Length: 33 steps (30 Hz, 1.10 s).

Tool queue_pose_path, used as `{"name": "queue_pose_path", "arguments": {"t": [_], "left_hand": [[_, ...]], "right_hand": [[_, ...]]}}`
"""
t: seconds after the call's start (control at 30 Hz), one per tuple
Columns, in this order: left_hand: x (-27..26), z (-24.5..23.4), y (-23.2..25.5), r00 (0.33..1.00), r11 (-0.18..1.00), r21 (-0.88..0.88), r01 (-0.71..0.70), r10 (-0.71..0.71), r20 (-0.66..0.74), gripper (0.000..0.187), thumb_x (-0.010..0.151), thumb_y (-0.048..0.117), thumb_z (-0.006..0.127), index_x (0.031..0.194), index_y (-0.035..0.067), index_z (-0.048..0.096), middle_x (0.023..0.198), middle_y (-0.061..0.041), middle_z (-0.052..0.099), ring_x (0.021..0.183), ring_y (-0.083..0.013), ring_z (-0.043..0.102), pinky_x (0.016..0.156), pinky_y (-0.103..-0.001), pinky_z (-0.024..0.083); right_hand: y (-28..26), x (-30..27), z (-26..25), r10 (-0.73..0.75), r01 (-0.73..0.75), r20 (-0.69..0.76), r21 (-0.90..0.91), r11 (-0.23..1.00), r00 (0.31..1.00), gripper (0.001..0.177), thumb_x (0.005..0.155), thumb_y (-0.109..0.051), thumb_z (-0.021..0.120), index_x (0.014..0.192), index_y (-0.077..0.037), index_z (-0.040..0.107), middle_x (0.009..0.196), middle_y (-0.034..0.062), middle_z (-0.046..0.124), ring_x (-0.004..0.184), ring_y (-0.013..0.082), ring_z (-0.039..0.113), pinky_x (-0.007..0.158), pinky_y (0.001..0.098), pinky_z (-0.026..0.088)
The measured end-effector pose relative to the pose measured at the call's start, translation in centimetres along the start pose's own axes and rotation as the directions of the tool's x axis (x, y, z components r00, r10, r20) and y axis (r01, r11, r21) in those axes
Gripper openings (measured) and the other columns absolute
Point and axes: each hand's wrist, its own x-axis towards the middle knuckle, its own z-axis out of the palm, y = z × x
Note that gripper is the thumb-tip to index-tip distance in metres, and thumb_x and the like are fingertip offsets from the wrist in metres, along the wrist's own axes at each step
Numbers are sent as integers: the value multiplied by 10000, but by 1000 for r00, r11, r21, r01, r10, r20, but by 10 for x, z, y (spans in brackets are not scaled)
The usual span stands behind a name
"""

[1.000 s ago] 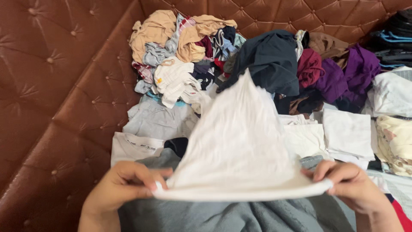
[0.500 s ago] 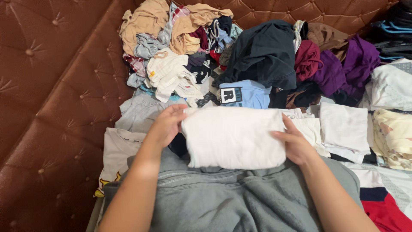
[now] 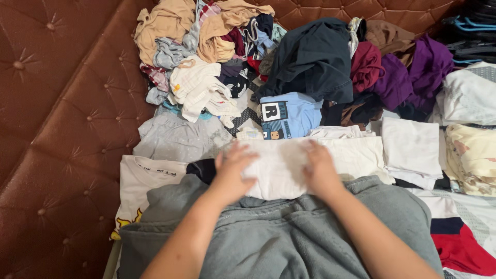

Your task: The person sits on a bed and folds various pieces of clothing, including underwear, socks, and small shirts, by hand. They pick up each item from a pile, unfold it, fold it neatly, and place it on a growing stack.

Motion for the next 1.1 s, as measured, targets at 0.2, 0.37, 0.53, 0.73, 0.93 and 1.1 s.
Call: {"name": "queue_pose_path", "arguments": {"t": [0.2,0.37,0.53,0.73,0.93,1.1], "left_hand": [[-10,9,22,927,934,357,37,-165,337,844,708,134,768,1493,318,516,1570,-143,398,1506,-392,228,1185,-651,-37],[-4,25,3,927,945,298,136,-227,299,560,891,239,630,1438,313,537,1529,-152,451,1477,-403,289,1191,-683,-37],[7,30,9,950,940,218,262,-291,115,414,957,283,564,1356,196,632,1502,-149,510,1508,-407,269,1185,-710,-62],[4,54,45,968,972,63,224,-215,-127,472,1003,275,498,1401,24,530,1545,-157,465,1527,-345,252,1186,-670,-16],[-5,61,91,986,137,-991,12,-169,-12,677,1069,473,279,1638,120,180,1716,-109,220,1586,-254,201,1267,-368,170],[-7,37,101,930,413,-898,-148,-252,-269,682,1097,446,233,1662,83,117,1745,-111,140,1602,-249,140,1281,-368,116]], "right_hand": [[-99,-11,-6,-18,-7,446,54,999,895,1221,646,-441,881,1591,-72,201,1673,215,170,1554,445,137,1148,656,144],[-97,-4,-3,275,-245,584,-132,960,764,1111,783,-368,818,1616,-162,111,1678,208,87,1538,434,105,1157,630,230],[-52,-8,46,286,-356,382,126,926,879,796,895,-178,655,1604,-123,297,1552,278,389,1422,451,407,1145,447,404],[-59,34,34,514,-562,350,753,342,783,599,952,-113,434,1551,-94,443,1389,233,628,1239,350,592,1015,399,479],[-114,49,-11,430,-374,321,926,43,844,629,930,-107,387,1558,-65,379,1491,173,526,1323,279,531,1087,359,428],[-145,34,-32,-28,-72,95,884,461,995,713,942,-150,388,1633,-41,249,1735,174,215,1602,285,173,1268,364,143]]}}
